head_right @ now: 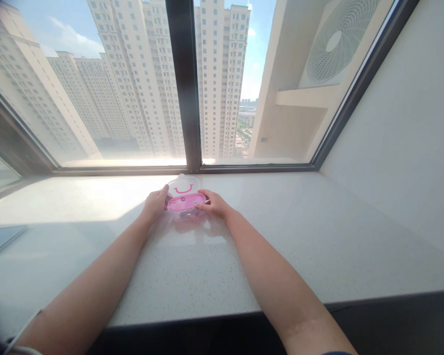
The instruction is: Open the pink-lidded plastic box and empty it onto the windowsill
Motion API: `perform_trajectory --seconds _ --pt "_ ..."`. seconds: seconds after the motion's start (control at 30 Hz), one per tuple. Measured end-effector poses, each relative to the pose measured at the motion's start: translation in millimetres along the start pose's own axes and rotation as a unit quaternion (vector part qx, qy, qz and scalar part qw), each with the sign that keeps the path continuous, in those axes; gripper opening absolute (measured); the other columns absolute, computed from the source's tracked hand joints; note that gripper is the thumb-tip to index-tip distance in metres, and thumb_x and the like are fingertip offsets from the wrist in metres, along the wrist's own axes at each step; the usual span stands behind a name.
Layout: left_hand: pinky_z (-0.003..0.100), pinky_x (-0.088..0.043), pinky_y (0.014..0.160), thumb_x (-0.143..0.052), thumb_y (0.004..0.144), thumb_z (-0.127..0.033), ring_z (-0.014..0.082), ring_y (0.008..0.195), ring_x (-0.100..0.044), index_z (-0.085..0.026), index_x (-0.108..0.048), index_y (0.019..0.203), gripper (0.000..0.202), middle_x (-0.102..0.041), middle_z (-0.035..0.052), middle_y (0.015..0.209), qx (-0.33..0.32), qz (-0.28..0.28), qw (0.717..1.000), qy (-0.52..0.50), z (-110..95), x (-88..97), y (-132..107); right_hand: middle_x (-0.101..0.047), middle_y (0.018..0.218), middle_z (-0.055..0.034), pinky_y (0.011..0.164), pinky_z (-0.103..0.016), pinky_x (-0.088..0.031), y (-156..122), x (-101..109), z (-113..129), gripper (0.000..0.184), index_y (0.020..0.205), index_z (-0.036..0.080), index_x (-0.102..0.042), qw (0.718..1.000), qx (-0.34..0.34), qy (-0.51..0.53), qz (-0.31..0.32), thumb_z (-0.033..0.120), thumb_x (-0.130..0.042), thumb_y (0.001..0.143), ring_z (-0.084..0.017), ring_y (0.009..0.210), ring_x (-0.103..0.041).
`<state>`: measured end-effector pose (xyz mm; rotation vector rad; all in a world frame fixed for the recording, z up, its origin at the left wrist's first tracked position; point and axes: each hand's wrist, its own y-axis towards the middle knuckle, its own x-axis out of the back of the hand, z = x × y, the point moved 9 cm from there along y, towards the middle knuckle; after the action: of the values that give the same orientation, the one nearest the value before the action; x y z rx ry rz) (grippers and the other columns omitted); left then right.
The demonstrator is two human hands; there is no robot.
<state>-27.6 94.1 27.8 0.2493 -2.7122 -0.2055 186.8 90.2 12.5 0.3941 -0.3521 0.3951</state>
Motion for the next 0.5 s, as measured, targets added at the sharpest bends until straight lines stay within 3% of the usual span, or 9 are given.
perform_trajectory --seconds 0.23,0.43,0.5 --pt "0.030 -0.037 0.051 -0.039 0.081 -0.063 0.0165 0.041 -0.048 -0.020 -0.061 0.049 0.058 -0.056 0.0029 0.042 -0.003 -0.013 0.999 0.033 -3.1 4.8 -2.2 -0.063 0.103 -0.0064 0.073 -0.031 -0.047 -4.4 2.8 12.1 0.052 0.115 0.020 -0.054 1.000 -0.001 -0.005 -0.015 0.045 -0.069 0.072 -0.019 0.084 -0.059" --pt "0.030 -0.034 0.060 -0.043 0.081 -0.055 0.0198 0.054 -0.052 -0.022 -0.054 0.042 0.053 -0.055 0.0026 0.045 -0.076 -0.086 0.985 0.127 -27.4 26.9 -6.7 -0.065 0.082 -0.0029 0.072 -0.031 -0.046 -2.1 22.0 11.3 0.030 0.097 0.019 -0.061 0.986 -0.009 -0.090 -0.138 0.043 -0.057 0.081 -0.018 0.079 -0.059" --pt "0.030 -0.032 0.059 -0.048 0.079 -0.052 0.0196 0.055 -0.050 -0.022 -0.053 0.043 0.047 -0.053 0.0019 0.045 -0.081 -0.074 0.987 0.119 -32.9 27.6 -8.3 -0.066 0.080 -0.0030 0.068 -0.030 -0.046 -1.8 24.5 14.5 0.023 0.088 0.019 -0.063 0.981 0.007 -0.110 -0.158 0.040 -0.056 0.081 -0.018 0.077 -0.060"
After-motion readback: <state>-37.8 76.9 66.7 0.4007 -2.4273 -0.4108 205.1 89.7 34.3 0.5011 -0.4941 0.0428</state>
